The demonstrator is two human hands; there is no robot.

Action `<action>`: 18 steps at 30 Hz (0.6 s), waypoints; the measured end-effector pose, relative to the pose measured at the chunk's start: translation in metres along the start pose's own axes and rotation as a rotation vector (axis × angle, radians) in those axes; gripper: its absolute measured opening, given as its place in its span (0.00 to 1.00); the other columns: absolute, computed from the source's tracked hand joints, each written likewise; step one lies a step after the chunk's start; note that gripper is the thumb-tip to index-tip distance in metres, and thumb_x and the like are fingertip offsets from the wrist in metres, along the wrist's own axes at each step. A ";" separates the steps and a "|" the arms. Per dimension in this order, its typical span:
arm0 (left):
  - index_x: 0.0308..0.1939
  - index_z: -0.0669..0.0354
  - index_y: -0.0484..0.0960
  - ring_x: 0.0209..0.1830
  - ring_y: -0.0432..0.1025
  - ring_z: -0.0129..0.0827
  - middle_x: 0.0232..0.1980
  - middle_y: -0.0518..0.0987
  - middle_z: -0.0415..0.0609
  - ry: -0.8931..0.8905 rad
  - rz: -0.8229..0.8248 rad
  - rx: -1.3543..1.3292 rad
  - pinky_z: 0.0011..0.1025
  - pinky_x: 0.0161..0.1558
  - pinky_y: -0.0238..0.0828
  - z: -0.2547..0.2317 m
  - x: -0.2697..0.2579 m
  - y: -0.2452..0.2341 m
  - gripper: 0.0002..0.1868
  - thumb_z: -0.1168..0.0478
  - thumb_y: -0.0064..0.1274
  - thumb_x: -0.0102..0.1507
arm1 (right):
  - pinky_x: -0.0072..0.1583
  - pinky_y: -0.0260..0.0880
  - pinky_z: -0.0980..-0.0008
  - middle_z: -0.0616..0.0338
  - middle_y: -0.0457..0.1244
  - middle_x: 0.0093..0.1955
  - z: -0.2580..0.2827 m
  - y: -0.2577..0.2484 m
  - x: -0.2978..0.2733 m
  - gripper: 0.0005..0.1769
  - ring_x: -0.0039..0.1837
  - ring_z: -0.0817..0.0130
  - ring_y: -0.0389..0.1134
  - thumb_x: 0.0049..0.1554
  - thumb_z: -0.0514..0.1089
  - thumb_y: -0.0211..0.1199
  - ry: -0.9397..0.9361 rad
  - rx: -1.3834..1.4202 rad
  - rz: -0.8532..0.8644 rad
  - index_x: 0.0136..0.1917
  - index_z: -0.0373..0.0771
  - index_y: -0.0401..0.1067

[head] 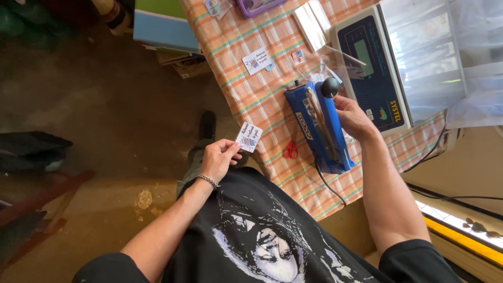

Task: Packaging small printed photos into plastic bags and sealing them using a manual heat sealer

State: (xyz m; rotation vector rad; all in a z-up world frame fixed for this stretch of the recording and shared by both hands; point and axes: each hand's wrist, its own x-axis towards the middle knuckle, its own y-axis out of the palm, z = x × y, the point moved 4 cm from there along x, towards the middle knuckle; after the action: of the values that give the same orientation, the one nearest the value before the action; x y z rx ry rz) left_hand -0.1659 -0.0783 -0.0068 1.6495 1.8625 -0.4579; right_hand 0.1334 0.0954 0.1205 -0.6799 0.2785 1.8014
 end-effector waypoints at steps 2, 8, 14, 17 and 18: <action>0.43 0.66 0.86 0.37 0.83 0.36 0.42 0.86 0.60 0.001 0.001 0.003 0.26 0.35 0.83 -0.007 0.001 0.002 0.12 0.58 0.59 0.66 | 0.41 0.78 0.63 0.53 0.68 0.45 -0.011 -0.008 0.008 0.12 0.41 0.67 0.72 0.63 0.40 0.64 -0.024 0.060 0.039 0.60 0.39 0.72; 0.43 0.66 0.86 0.38 0.83 0.36 0.42 0.86 0.60 0.017 0.019 0.007 0.24 0.36 0.83 -0.017 0.003 0.005 0.12 0.58 0.59 0.66 | 0.49 0.78 0.58 0.55 0.67 0.54 -0.027 -0.029 0.030 0.21 0.50 0.67 0.71 0.63 0.33 0.59 -0.076 -0.009 0.136 0.69 0.40 0.70; 0.42 0.67 0.86 0.37 0.83 0.35 0.42 0.86 0.60 0.018 0.025 0.023 0.23 0.35 0.83 -0.025 -0.001 0.003 0.12 0.59 0.59 0.66 | 0.44 0.72 0.63 0.54 0.65 0.37 -0.026 -0.046 0.051 0.17 0.39 0.65 0.66 0.57 0.29 0.59 -0.052 -0.428 0.231 0.59 0.36 0.75; 0.42 0.67 0.86 0.36 0.83 0.35 0.42 0.86 0.61 0.015 0.005 0.023 0.23 0.35 0.83 -0.029 0.001 -0.001 0.11 0.59 0.59 0.66 | 0.44 0.69 0.58 0.52 0.64 0.31 -0.025 -0.068 0.054 0.06 0.37 0.61 0.65 0.55 0.37 0.65 -0.145 -0.681 0.212 0.48 0.36 0.76; 0.42 0.67 0.86 0.36 0.83 0.35 0.42 0.86 0.61 0.007 -0.008 0.022 0.23 0.35 0.83 -0.031 0.000 -0.004 0.11 0.60 0.59 0.66 | 0.45 0.67 0.57 0.50 0.64 0.31 -0.022 -0.075 0.052 0.07 0.38 0.60 0.65 0.55 0.43 0.69 -0.202 -0.759 0.166 0.41 0.38 0.76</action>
State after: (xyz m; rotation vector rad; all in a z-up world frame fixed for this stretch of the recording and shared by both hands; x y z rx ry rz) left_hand -0.1761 -0.0597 0.0159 1.6606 1.8763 -0.4777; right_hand 0.1996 0.1507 0.0832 -1.0015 -0.5301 2.1173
